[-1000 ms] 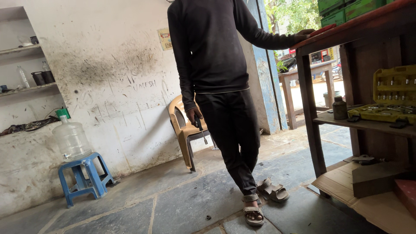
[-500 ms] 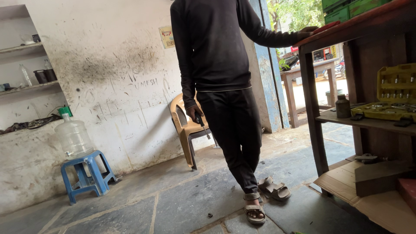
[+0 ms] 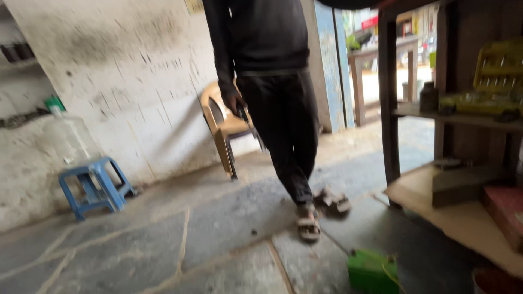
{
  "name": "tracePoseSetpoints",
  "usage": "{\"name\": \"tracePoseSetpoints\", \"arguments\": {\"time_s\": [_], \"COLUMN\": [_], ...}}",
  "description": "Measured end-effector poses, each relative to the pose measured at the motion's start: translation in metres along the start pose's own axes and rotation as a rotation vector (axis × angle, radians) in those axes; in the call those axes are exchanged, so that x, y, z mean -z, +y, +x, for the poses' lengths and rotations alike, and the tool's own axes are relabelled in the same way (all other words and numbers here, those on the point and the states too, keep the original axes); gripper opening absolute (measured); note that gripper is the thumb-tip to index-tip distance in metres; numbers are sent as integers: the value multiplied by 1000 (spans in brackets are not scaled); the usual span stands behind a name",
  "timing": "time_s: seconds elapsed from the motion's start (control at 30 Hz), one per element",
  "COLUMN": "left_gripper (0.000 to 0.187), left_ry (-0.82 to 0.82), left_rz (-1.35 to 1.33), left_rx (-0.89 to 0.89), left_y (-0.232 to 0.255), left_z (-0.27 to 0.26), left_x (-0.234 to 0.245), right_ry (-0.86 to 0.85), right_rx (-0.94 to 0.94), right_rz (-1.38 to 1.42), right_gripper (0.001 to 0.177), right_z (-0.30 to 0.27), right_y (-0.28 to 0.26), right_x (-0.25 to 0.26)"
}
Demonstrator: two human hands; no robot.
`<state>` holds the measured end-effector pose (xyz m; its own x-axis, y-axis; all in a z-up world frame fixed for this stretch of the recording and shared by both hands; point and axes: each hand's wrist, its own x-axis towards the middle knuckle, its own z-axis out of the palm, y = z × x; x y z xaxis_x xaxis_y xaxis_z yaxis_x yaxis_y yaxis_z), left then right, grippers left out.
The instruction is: The person sits on the floor and works on a small cylindrical motor. They use pliers to manipulate a spring and other small components on the motor's shaft. A green battery and a paint can are visible nearby on the floor.
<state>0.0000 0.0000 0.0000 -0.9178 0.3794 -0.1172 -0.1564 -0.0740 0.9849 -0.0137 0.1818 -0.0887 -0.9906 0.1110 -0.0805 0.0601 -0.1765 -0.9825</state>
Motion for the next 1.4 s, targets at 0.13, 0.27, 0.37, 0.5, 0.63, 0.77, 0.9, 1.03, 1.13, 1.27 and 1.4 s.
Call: {"name": "tracePoseSetpoints", "arguments": {"time_s": [0.13,0.27,0.37,0.5,0.63,0.77,0.9,1.03,1.13,1.27,1.4], "left_gripper": [90,91,89,81,72,66,62,64,67,73,75], "left_ry": [-12,-44,-72,-84,-67,-37,-12,-12,-40,-71,-82], "left_rz": [7,98,153,142,121,138,211,279,174,145,213], "left_rx": [108,173,129,59,10,9,-74,-106,23,-16,-2], "left_y": [-74,-134,-145,-134,-131,-129,-131,-135,-142,-138,-133], "left_z": [-31,-71,-85,-88,-90,-91,-94,-89,-85,-83,-78], "left_x": [-15,-17,-12,-15,-19,-20,-20,-17,-13,-11,-10], "right_ry": [44,80,68,59,65,64,59,-15,-34,2,38], "right_rx": [-143,-267,-287,-260,-198,-153,-81,12,-5,-7,-37], "right_rz": [-1,40,107,132,107,58,50,79,9,-75,-19], "right_gripper": [64,65,67,71,66,60,53,51,53,55,59], "right_z": [-50,-103,-122,-132,-139,-139,-143,-141,-142,-143,-141], "right_y": [82,141,139,109,97,100,112,115,112,95,85], "right_x": [26,45,48,37,29,28,28,30,34,26,20]}}
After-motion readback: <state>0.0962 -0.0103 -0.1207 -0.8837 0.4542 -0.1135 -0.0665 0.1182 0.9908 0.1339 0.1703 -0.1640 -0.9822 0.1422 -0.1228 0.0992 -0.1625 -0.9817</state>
